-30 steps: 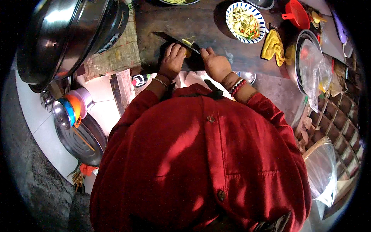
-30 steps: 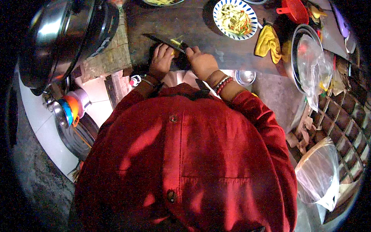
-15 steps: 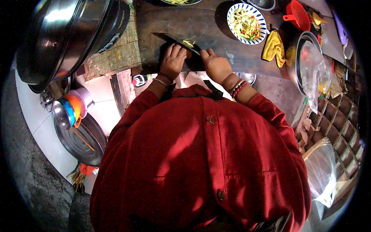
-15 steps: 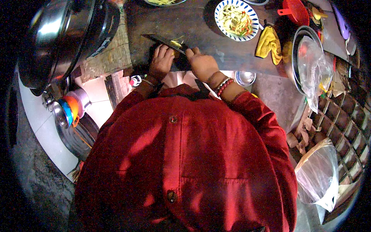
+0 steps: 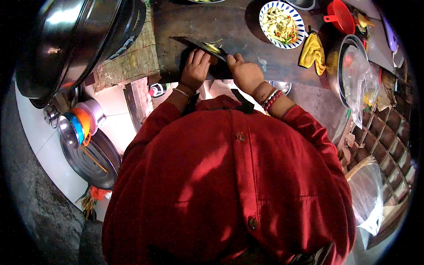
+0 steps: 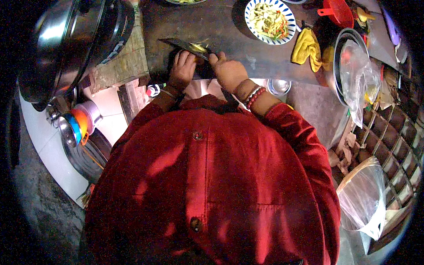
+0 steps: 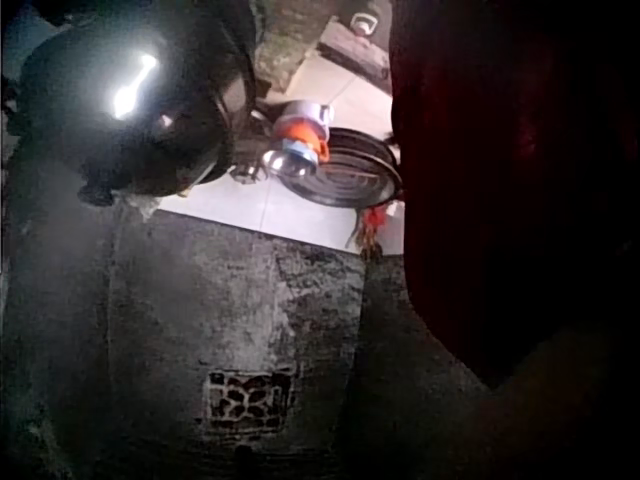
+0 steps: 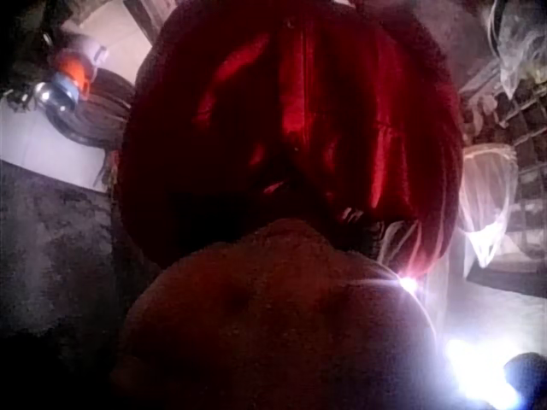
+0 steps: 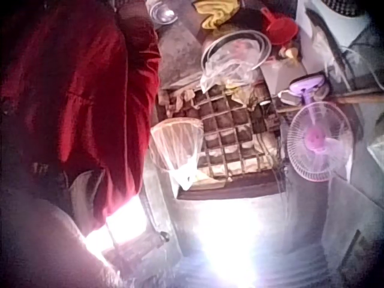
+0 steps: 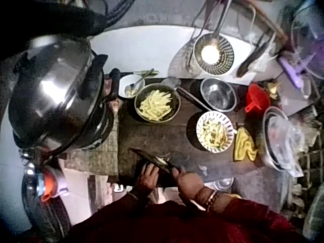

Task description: The person slices a yellow vegetable on a wooden board with a large knife, puts the slices into a bowl, wipes the board with a yellow cloth, and pours water from a ladle into a bowl containing the sliced vegetables.

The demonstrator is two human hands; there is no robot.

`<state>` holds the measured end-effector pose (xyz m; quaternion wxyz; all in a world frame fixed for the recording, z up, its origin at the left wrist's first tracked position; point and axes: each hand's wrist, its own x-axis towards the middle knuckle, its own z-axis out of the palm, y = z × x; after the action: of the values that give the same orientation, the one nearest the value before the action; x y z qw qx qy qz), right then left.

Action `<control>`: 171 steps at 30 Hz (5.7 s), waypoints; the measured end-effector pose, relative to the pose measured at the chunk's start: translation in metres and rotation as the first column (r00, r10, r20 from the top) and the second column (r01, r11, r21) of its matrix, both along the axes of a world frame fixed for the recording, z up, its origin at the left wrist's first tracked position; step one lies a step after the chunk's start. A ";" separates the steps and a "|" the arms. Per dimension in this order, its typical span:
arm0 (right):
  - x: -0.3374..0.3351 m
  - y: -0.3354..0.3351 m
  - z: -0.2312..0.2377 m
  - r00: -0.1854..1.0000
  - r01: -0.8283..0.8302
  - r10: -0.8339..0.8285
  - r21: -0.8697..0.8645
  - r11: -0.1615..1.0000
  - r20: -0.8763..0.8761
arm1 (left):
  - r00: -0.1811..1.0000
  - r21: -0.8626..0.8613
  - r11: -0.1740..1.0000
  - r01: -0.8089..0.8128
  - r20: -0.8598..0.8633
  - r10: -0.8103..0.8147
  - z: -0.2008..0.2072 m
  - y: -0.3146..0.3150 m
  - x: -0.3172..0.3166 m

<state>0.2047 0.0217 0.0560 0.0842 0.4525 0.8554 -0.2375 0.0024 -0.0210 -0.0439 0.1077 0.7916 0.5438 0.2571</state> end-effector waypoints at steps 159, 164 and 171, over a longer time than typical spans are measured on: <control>0.000 0.010 0.009 0.994 -0.044 0.041 -0.021 0.999 -0.105 | 0.999 -0.025 0.999 -0.040 0.032 0.041 0.030 -0.007 -0.012; -0.009 0.012 0.013 0.997 -0.082 0.081 -0.046 0.996 -0.012 | 0.998 -0.038 0.998 -0.057 0.016 0.058 0.033 -0.007 -0.010; 0.004 0.017 -0.023 0.992 -0.028 0.028 -0.001 1.000 -0.123 | 0.998 -0.057 0.997 -0.058 0.035 0.060 0.034 -0.007 -0.007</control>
<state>0.2091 0.0387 0.0334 0.0355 0.4248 0.8649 -0.2649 -0.0048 -0.0284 -0.0104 0.1323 0.7670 0.5719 0.2591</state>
